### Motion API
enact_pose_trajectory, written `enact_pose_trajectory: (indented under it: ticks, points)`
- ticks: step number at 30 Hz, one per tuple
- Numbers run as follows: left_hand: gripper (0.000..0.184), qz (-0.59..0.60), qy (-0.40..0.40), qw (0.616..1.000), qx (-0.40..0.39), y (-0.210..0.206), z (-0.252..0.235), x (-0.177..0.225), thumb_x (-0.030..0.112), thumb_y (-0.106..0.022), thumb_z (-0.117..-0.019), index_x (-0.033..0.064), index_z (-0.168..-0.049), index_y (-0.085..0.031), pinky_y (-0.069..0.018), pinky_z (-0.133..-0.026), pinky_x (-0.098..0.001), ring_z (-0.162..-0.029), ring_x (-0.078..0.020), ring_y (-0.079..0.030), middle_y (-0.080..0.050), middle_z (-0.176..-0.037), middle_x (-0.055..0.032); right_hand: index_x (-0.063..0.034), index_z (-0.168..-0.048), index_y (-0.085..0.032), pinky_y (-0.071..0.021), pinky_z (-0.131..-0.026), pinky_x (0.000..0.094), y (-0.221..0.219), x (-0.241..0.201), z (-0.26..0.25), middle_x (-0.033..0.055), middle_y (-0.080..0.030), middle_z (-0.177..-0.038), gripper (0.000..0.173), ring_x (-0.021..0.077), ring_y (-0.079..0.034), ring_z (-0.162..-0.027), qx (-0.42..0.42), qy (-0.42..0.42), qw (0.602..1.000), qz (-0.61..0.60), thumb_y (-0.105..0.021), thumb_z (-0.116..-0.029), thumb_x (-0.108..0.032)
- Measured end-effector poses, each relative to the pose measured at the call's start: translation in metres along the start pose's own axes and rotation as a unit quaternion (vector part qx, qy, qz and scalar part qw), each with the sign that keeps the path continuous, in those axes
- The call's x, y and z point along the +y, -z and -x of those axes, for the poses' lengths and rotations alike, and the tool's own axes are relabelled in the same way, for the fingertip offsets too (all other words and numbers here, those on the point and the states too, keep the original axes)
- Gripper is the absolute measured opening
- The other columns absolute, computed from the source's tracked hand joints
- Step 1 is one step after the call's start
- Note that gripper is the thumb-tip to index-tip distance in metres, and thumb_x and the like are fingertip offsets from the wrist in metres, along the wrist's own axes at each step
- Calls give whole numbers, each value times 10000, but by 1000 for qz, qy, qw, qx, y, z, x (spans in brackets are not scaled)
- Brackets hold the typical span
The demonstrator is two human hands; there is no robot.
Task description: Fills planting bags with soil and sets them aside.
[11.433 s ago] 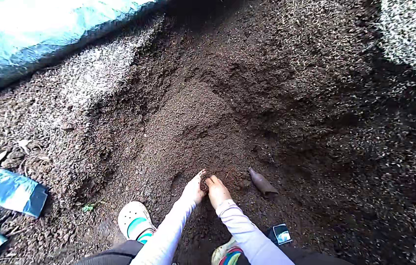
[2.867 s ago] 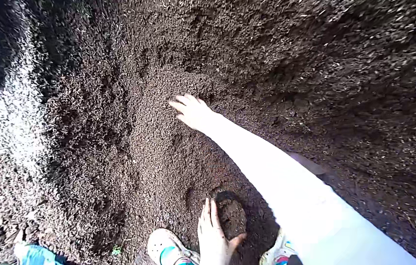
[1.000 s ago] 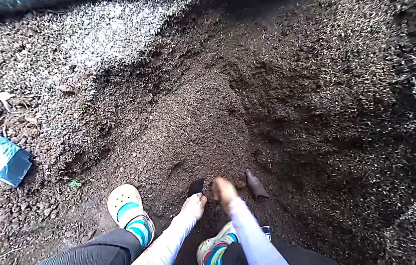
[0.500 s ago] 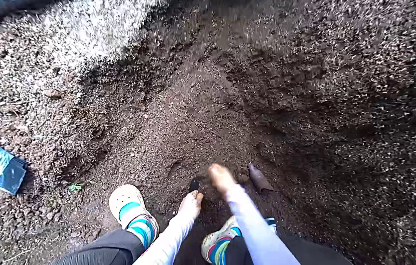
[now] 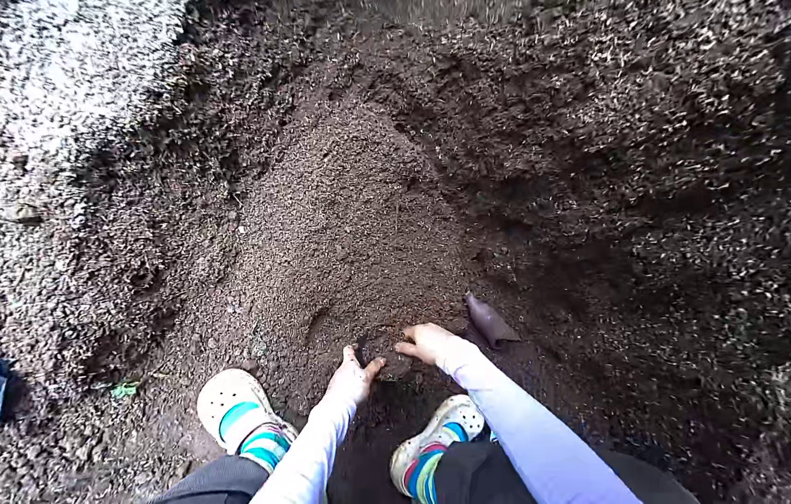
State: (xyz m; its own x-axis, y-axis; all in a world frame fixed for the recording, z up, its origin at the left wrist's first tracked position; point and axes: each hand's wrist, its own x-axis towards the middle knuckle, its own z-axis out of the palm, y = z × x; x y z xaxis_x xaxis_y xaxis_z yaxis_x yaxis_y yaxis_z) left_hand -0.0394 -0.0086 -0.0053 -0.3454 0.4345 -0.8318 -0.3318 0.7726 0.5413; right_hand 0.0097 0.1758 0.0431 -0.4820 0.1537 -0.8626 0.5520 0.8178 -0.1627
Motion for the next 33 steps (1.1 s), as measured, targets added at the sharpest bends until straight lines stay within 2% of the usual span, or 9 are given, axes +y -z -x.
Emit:
enact_pose_trajectory:
  ticks: [4,8,11,13,16,21,23,29,33]
  points:
    - [705,-16,-12,998,61,-8,6,6,349,-645,-1023,45,-1549,-287,-541,-919,-517,-999,-348,-690,-646,-1208,-258,8,-1370,-572,-451,-1058,621,4,-23,19,266,-593,-1392,464,436,-558,-1329,4,-4,997,78,-408,-1118,-346]
    - [814,-197,-14,976,96,1,12,13,512,-664,-975,50,-1556,-328,-481,-1046,-594,-1241,-419,-617,-602,-1350,-277,23,-1346,-614,-406,-1081,674,37,28,-6,301,-624,-1320,719,460,-568,-1294,45,41,996,-64,-512,-1018,-609]
    - [978,-202,-148,953,171,11,1,1,518,-759,-854,20,-1581,-334,-393,-1138,-570,-1388,-442,-460,-444,-1522,-290,-95,-1397,-619,-448,-1052,678,55,79,-74,235,-647,-1336,558,432,-592,-1283,232,51,959,-156,-538,-1039,-514]
    - [867,-172,-260,934,173,14,-14,2,444,-706,-852,22,-1549,-410,-346,-1192,-512,-1461,-361,-406,-425,-1573,-234,-206,-1504,-535,-380,-1096,695,66,101,-96,174,-472,-1561,505,437,-402,-1455,288,28,942,-172,-612,-1032,-365]
    - [522,-222,-350,901,131,8,-28,18,352,-633,-924,52,-1351,-655,-304,-1211,-518,-1456,-323,-430,-518,-1517,-185,-240,-1433,-616,-333,-1042,799,43,113,-122,149,-299,-1671,524,516,-210,-1518,276,11,942,-192,-727,-937,-116]
    - [237,-230,-448,860,82,-6,-30,44,151,-554,-979,66,-983,-774,-288,-1227,-469,-1381,-293,-523,-692,-1305,-132,-155,-1429,-614,-353,-1157,647,7,105,-137,178,-412,-1603,517,443,-360,-1477,191,33,910,-368,-700,-933,-35]
    - [223,-159,-445,876,100,-2,-16,47,114,-551,-974,-14,-1033,-724,-362,-1198,-405,-1366,-254,-538,-672,-1313,-172,-52,-1419,-577,-406,-1115,605,6,109,-124,258,-543,-1453,529,406,-520,-1357,147,109,881,-437,-754,-922,-94]
    - [310,-9,-259,940,223,28,19,16,72,-505,-1017,-75,-1278,-585,-515,-947,-326,-1112,-153,-629,-643,-1269,-180,-101,-1390,-528,-563,-783,383,-2,54,-23,122,-634,-1167,342,186,-645,-917,-2,295,696,-654,-536,-1049,-127]
    - [298,-4,-124,973,192,35,21,-3,151,-484,-1092,-30,-1300,-597,-545,-886,-469,-1084,-283,-660,-645,-1258,-214,3,-1247,-607,-484,-982,376,-12,13,10,123,-640,-1204,319,149,-608,-1070,73,322,759,-561,-486,-1088,-245]
